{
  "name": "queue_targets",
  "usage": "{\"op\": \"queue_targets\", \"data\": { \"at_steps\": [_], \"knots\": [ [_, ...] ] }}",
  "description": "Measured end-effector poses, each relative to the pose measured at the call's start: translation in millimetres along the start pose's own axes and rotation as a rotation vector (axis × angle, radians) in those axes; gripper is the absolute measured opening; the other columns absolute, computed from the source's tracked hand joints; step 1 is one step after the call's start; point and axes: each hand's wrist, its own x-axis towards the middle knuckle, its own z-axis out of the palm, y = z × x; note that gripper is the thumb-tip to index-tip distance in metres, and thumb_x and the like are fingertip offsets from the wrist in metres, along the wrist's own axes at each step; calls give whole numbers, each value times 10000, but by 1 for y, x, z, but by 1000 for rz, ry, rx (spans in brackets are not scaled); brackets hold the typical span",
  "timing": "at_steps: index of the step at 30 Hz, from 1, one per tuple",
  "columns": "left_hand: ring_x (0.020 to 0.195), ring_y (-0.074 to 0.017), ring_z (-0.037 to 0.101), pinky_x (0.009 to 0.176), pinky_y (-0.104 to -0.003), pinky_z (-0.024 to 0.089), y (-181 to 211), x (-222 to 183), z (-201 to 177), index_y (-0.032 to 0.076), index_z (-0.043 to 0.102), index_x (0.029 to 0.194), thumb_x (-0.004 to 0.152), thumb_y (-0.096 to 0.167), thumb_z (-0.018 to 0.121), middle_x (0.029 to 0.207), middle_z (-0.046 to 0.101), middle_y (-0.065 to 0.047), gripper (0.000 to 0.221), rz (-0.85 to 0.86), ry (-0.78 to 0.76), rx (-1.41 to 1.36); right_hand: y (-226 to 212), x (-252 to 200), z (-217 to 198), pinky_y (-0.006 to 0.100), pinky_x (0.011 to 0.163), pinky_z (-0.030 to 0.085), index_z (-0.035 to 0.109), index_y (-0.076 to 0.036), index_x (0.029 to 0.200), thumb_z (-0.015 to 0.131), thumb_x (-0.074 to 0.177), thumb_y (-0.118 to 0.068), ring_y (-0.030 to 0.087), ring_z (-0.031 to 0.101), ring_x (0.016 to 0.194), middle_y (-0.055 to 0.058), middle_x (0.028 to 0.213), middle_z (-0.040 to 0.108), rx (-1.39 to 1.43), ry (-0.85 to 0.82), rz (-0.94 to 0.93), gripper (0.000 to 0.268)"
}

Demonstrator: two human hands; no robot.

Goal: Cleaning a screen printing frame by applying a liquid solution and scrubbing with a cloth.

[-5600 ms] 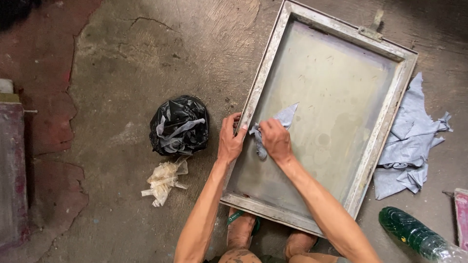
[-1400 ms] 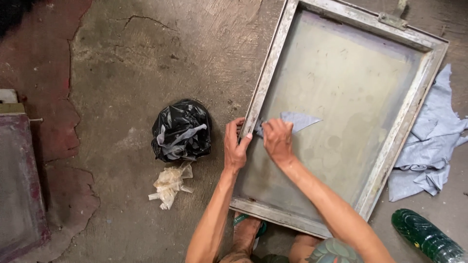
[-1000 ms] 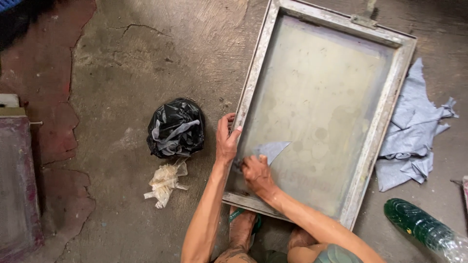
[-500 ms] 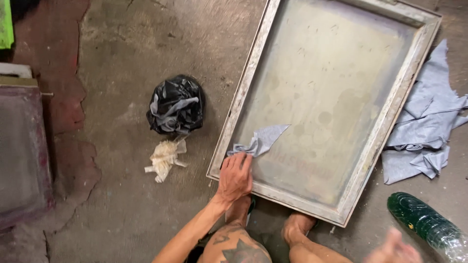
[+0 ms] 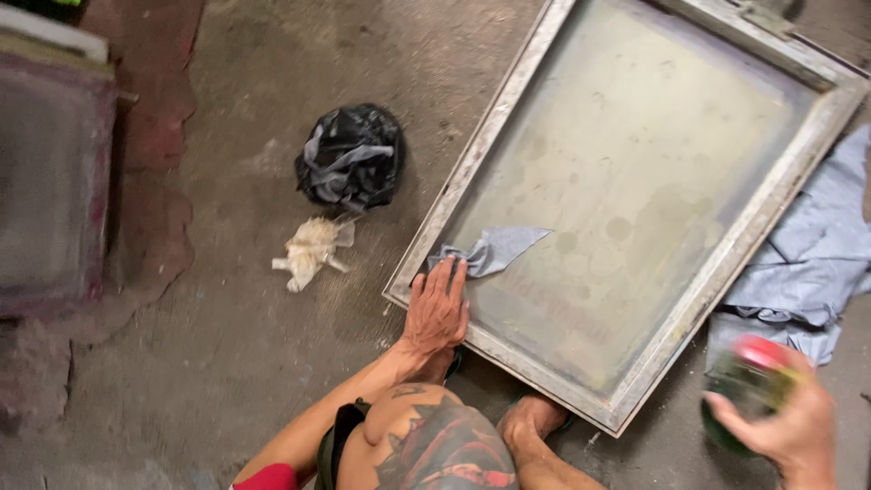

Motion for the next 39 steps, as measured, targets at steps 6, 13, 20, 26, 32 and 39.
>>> {"op": "queue_targets", "data": {
  "at_steps": [6, 13, 20, 26, 32, 39],
  "knots": [
    [1370, -317, 474, 1015, -471, 350, 3, -2, 4, 45, 521, 1419, 880, 316, 508, 1486, 472, -215, 604, -43, -35, 60, -133, 26, 74, 545, 1079, 563, 449, -128, 1488, 962, 632, -522, 468, 704, 1194, 333, 1223, 704, -597, -686, 53, 1072],
    [1439, -292, 418, 1050, -485, 309, -3, -6, 6, 49, 470, 1481, 896, 309, 494, 1573, 408, -201, 641, -82, -53, 18, -182, 48, 140, 555, 996, 567, 473, -102, 1427, 878, 606, -720, 460, 711, 1134, 290, 1202, 699, -711, -809, -50, 1104],
    [1506, -332, 338, 1155, -508, 242, 2, 2, 3, -23, 418, 1509, 916, 344, 489, 1625, 343, -240, 701, -102, -100, -14, -164, 26, 105, 505, 931, 608, 421, -71, 1472, 908, 730, -414, 436, 764, 953, 307, 1016, 733, -604, -753, 19, 952],
    [1548, -369, 224, 1201, -481, 229, 8, 36, 16, -54, 283, 1578, 950, 511, 452, 1664, 204, -250, 861, -89, -257, 269, -63, -20, 21, 374, 954, 638, 536, -208, 1302, 969, 490, -421, 271, 825, 1000, 43, 1180, 811, -354, -396, 48, 944],
    [1515, -328, 343, 1125, -440, 311, 7, 98, 47, -9, 412, 1517, 943, 500, 377, 1624, 314, -241, 769, -73, -98, 387, 127, -106, 4, 557, 1075, 433, 431, 217, 1547, 920, 751, -294, 550, 557, 1252, 417, 1389, 543, -553, 510, 33, 1064],
    [1388, -341, 500, 1093, -415, 367, 14, 89, 58, 0, 561, 1368, 978, 454, 364, 1490, 503, -254, 630, -42, -6, 270, 170, -131, 17, 496, 767, 527, 521, 160, 1504, 717, 1216, -150, 401, 593, 953, 364, 1341, 559, -77, 505, 112, 466]
  ]
}}
